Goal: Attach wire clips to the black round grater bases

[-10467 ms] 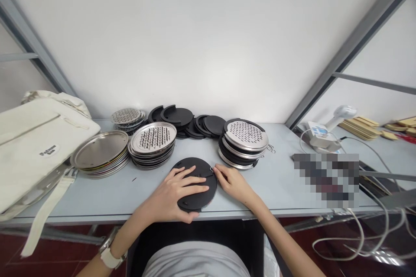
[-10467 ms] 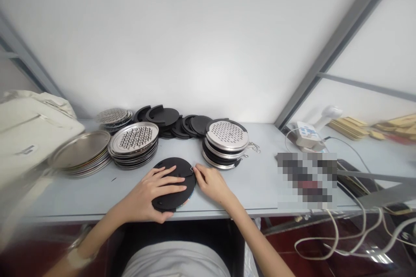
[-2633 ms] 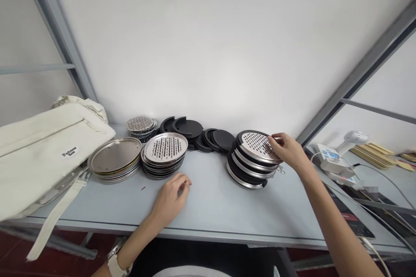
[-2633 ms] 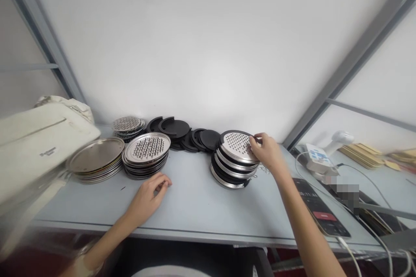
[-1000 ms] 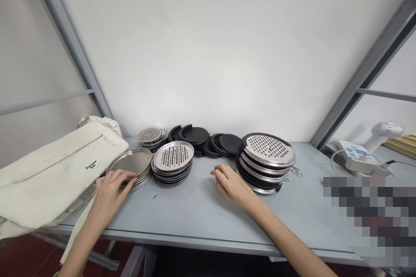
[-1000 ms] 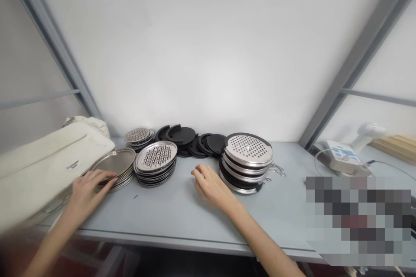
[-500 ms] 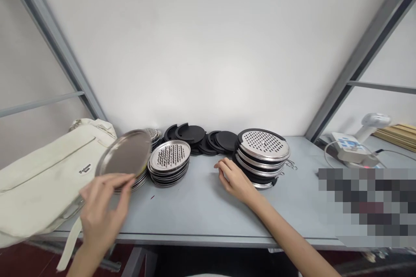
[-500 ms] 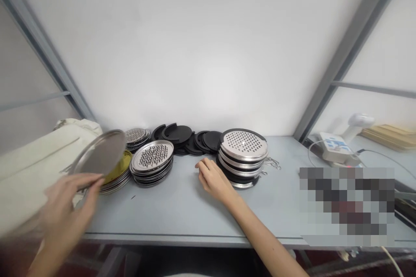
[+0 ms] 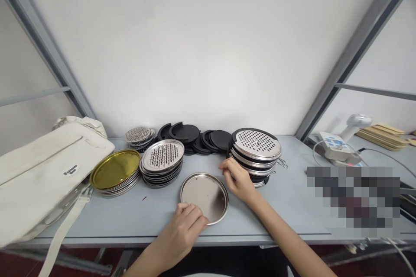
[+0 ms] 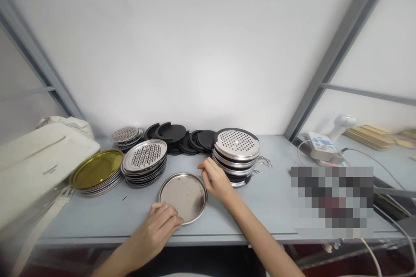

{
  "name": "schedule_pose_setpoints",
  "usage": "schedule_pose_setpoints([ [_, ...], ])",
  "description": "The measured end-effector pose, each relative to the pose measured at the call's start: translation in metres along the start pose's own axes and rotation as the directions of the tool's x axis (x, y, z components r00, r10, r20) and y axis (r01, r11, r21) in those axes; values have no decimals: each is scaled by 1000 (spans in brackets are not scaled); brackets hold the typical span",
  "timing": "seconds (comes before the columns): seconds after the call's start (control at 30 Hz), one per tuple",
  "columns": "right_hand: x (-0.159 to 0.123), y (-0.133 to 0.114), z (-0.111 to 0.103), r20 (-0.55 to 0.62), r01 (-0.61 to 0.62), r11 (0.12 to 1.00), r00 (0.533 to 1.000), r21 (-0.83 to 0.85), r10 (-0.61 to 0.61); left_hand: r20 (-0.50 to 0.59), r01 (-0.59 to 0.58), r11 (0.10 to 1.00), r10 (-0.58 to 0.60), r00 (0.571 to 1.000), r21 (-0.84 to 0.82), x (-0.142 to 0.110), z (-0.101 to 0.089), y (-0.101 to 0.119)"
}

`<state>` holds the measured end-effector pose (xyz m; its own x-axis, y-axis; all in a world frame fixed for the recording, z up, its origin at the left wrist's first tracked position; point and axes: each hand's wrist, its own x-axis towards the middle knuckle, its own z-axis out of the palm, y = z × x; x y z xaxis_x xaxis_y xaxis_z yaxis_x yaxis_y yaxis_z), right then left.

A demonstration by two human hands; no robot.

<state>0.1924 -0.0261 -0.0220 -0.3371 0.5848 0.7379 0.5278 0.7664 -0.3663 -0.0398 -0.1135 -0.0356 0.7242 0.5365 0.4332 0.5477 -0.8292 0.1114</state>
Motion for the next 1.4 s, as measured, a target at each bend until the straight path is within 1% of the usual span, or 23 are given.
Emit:
schedule_pose_setpoints([
  [0.1,0,-4,4,103,41,997,994,-60,-35,33,4,1000,-4,999,5,1,2,-1],
  [0.17,0,-5,4,137,63,994,989,-91,-50,20,3,1000,-3,1000,-7,1,-3,0],
  [0.23,-1,-6,4,121,72,993,991,-96,-61,-57,15,1000,-16,998,-18,2,-15,-1],
  [0.27,-2,-6,4,101,73,993,993,-92,-64,-140,31,999,-32,990,-16,4,-25,-4],
  [0.3,-2,-6,4,84,72,994,994,-87,-65,-240,49,999,-47,970,1,6,-37,-9],
  [0.37,-3,-6,4,77,71,994,995,-88,-64,-430,161,987,-139,892,15,15,-66,-29],
  [0.4,-3,-7,4,86,72,993,994,-94,-64,-506,243,970,-204,838,12,21,-82,-44],
  [0.43,-3,-7,4,98,76,992,993,-101,-66,-531,339,940,-272,803,31,26,-97,-64],
  [0.47,-3,-7,4,110,82,991,991,-108,-70,-529,443,894,-344,776,69,32,-111,-86],
  [0.5,-3,-7,4,119,88,990,990,-114,-74,-492,523,840,-397,775,145,36,-124,-111],
  [0.53,-2,-7,5,124,93,988,989,-120,-78,-407,589,771,-470,783,242,39,-133,-137],
  [0.57,-2,-7,5,128,96,988,989,-125,-80,-289,626,702,-556,780,340,41,-140,-162],
  [0.6,-2,-7,5,132,97,987,988,-129,-79,-220,632,682,-597,772,368,40,-144,-186],
  [0.67,-2,-7,5,139,93,987,987,-134,-74,-133,632,665,-640,757,397,36,-145,-225],
  [0.7,-1,-7,6,142,93,986,987,-136,-73,-103,627,660,-651,752,414,33,-142,-238],
  [0.77,-1,-7,6,151,98,986,985,-138,-77,-70,616,647,-662,747,450,26,-136,-255],
  [0.87,0,-7,6,171,102,985,982,-140,-78,-52,584,648,-647,761,488,17,-129,-262],
  [1.0,0,-7,6,182,89,984,982,-157,-59,-66,550,656,-610,789,516,14,-129,-263],
  [1.07,-1,-7,6,182,89,983,982,-161,-59,-109,550,645,-592,799,530,15,-130,-263],
  [1.17,-1,-6,5,182,88,983,982,-162,-58,-212,568,619,-554,805,542,18,-134,-260],
  [1.23,-1,-5,5,180,83,983,982,-161,-54,-278,579,609,-520,808,542,21,-139,-253],
  [1.3,-1,-5,5,178,75,984,983,-159,-46,-338,584,606,-480,810,540,25,-145,-240],
  [1.4,-1,-4,5,177,64,985,984,-157,-35,-427,571,624,-383,819,533,27,-149,-205],
])
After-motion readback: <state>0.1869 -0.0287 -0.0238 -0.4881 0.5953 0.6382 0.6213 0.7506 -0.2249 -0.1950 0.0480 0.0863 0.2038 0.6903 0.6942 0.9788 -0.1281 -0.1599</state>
